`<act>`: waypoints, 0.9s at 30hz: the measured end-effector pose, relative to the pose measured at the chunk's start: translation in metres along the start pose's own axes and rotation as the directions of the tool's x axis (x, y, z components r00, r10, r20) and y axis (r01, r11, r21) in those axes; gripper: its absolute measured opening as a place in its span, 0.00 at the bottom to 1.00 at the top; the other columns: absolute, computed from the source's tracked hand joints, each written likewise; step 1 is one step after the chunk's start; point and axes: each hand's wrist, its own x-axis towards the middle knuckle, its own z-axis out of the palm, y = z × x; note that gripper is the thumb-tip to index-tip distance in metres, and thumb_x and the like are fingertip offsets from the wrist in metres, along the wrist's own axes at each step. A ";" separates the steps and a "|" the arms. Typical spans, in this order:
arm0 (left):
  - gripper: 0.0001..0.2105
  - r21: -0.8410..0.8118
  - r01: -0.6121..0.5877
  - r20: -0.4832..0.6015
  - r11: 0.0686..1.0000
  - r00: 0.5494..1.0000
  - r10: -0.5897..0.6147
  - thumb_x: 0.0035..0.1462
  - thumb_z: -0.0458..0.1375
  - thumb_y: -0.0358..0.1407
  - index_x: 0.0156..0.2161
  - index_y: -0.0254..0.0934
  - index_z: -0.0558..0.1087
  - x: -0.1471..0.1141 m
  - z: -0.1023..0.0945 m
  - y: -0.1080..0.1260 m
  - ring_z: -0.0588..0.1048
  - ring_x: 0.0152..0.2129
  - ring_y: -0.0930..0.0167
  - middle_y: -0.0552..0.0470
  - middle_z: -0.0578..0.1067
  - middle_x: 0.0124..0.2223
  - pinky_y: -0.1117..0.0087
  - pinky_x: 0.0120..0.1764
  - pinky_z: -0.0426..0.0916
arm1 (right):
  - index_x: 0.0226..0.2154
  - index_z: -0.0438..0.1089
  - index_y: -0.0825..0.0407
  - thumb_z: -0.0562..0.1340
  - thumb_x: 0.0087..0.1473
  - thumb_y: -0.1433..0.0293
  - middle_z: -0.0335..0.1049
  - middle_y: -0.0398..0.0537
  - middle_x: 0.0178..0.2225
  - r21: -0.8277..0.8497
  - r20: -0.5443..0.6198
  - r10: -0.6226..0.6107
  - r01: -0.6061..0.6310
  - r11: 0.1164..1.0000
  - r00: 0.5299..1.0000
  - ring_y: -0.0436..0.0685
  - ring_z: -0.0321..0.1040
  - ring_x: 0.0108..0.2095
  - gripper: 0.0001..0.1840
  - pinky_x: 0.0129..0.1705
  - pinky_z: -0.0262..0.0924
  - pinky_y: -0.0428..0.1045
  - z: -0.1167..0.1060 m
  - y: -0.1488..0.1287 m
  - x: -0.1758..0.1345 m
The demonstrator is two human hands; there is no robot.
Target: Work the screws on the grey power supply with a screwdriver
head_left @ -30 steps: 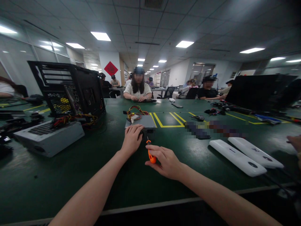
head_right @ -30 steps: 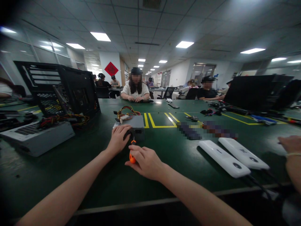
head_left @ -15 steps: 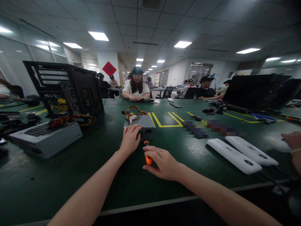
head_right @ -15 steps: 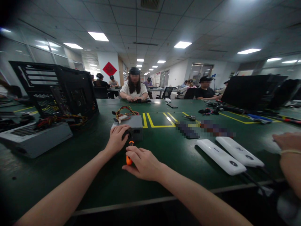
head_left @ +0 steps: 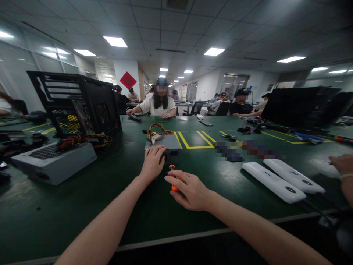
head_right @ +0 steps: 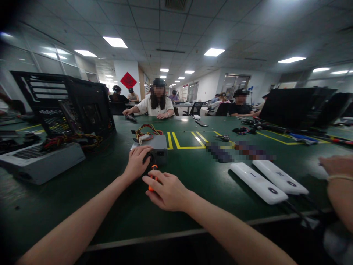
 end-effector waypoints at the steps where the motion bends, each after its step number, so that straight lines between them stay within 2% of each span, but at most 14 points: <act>1: 0.17 -0.001 0.000 0.000 1.000 1.000 0.000 0.53 0.49 0.28 0.49 0.41 0.65 0.000 0.000 0.000 0.65 0.47 0.67 0.49 0.69 0.49 0.60 0.51 0.55 | 0.48 0.58 0.55 0.50 0.58 0.67 0.65 0.58 0.44 -0.026 0.003 -0.013 0.014 1.000 1.000 0.57 0.66 0.44 0.16 0.37 0.64 0.50 -0.001 0.000 0.001; 4: 0.17 0.000 0.002 -0.001 1.000 1.000 -0.002 0.54 0.49 0.29 0.49 0.41 0.65 0.000 0.001 -0.001 0.65 0.47 0.67 0.50 0.69 0.49 0.60 0.51 0.54 | 0.42 0.61 0.54 0.52 0.58 0.65 0.67 0.56 0.42 -0.037 -0.059 0.007 -0.009 0.999 0.998 0.56 0.68 0.39 0.12 0.34 0.64 0.48 0.000 0.001 0.000; 8: 0.17 0.002 -0.002 -0.002 1.000 1.000 0.002 0.54 0.50 0.28 0.49 0.41 0.65 -0.001 0.001 -0.001 0.65 0.48 0.67 0.50 0.69 0.50 0.61 0.52 0.54 | 0.39 0.59 0.55 0.55 0.56 0.61 0.69 0.57 0.41 0.085 -0.136 0.093 -0.082 0.993 0.986 0.56 0.69 0.39 0.14 0.36 0.65 0.49 0.004 0.004 -0.002; 11: 0.17 0.004 -0.005 -0.004 1.000 1.000 0.005 0.53 0.50 0.28 0.49 0.41 0.65 -0.001 0.001 -0.001 0.65 0.48 0.67 0.50 0.69 0.50 0.61 0.52 0.53 | 0.43 0.58 0.57 0.53 0.57 0.63 0.66 0.59 0.44 0.118 -0.067 0.065 -0.057 0.991 0.996 0.57 0.66 0.44 0.15 0.39 0.65 0.50 0.001 0.003 -0.002; 14: 0.17 0.006 -0.005 -0.001 1.000 1.000 0.005 0.54 0.50 0.28 0.49 0.41 0.65 -0.001 0.000 -0.001 0.64 0.48 0.67 0.50 0.69 0.50 0.61 0.52 0.53 | 0.47 0.58 0.56 0.50 0.58 0.68 0.64 0.59 0.46 0.030 -0.005 0.009 -0.008 1.000 1.000 0.57 0.66 0.43 0.15 0.37 0.64 0.50 -0.003 0.001 0.001; 17: 0.17 0.006 -0.002 0.003 1.000 1.000 0.002 0.54 0.49 0.28 0.49 0.41 0.65 -0.001 0.000 -0.001 0.64 0.48 0.67 0.50 0.69 0.50 0.61 0.52 0.53 | 0.44 0.59 0.54 0.53 0.58 0.65 0.66 0.58 0.44 -0.014 -0.063 0.013 -0.014 1.000 0.998 0.57 0.68 0.39 0.13 0.34 0.64 0.50 -0.001 0.001 0.000; 21: 0.17 0.005 0.000 0.005 1.000 1.000 0.000 0.54 0.49 0.28 0.49 0.41 0.65 -0.001 0.000 0.000 0.65 0.47 0.67 0.50 0.69 0.50 0.61 0.51 0.54 | 0.40 0.57 0.55 0.57 0.54 0.59 0.67 0.58 0.43 0.107 -0.136 0.112 -0.097 0.989 0.984 0.56 0.69 0.38 0.17 0.35 0.66 0.49 0.006 0.004 -0.005; 24: 0.17 0.009 0.002 0.007 1.000 1.000 -0.002 0.54 0.49 0.28 0.49 0.41 0.65 -0.001 -0.001 0.000 0.65 0.47 0.67 0.50 0.69 0.50 0.61 0.52 0.53 | 0.43 0.57 0.56 0.56 0.54 0.61 0.65 0.60 0.44 0.153 -0.083 0.111 -0.097 0.983 0.990 0.58 0.67 0.43 0.18 0.38 0.66 0.50 0.005 0.004 -0.004; 27: 0.17 0.012 0.000 0.014 1.000 1.000 0.000 0.54 0.49 0.29 0.49 0.41 0.65 -0.001 -0.001 0.000 0.64 0.48 0.67 0.50 0.69 0.50 0.61 0.52 0.53 | 0.49 0.56 0.57 0.53 0.56 0.65 0.62 0.61 0.47 0.098 0.001 0.043 -0.043 0.994 0.999 0.59 0.65 0.46 0.19 0.40 0.65 0.51 0.000 0.002 -0.001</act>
